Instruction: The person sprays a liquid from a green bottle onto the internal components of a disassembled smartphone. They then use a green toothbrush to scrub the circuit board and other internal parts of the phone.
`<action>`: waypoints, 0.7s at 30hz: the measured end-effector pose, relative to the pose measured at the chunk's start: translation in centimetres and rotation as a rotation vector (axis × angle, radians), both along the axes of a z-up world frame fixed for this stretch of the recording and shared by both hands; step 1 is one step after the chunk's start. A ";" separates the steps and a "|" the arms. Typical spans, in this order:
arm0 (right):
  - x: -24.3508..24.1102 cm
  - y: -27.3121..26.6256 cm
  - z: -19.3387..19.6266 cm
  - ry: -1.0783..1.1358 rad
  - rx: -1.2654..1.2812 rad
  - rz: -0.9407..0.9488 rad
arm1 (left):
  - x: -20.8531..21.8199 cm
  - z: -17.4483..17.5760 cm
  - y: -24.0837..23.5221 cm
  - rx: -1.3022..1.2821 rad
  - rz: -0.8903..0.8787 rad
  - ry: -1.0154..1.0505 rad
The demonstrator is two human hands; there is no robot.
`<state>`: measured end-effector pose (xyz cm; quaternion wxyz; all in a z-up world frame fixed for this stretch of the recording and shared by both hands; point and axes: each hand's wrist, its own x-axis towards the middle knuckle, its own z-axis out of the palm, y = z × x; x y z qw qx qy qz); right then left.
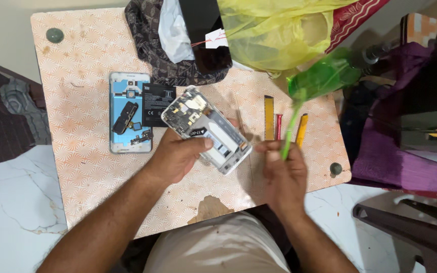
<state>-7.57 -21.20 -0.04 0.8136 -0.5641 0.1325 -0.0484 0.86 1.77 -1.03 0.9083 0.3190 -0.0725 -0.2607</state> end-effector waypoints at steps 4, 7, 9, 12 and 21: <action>0.3 -2.1 1.4 -0.058 -0.114 0.072 | -0.4 -1.8 0.1 0.123 -0.095 -0.004; 0.7 -2.1 1.9 -0.052 -0.184 0.110 | -0.8 -3.2 -0.6 0.292 -0.118 0.024; 0.9 -1.7 2.1 -0.046 -0.249 0.129 | -0.7 -3.5 -0.7 0.388 -0.148 0.038; 1.1 -1.4 2.0 -0.044 -0.291 0.154 | -0.2 -3.0 -0.7 0.442 -0.146 0.019; 0.3 -2.0 2.8 -0.213 -0.674 0.280 | 0.1 0.2 -0.7 0.607 -0.143 -0.191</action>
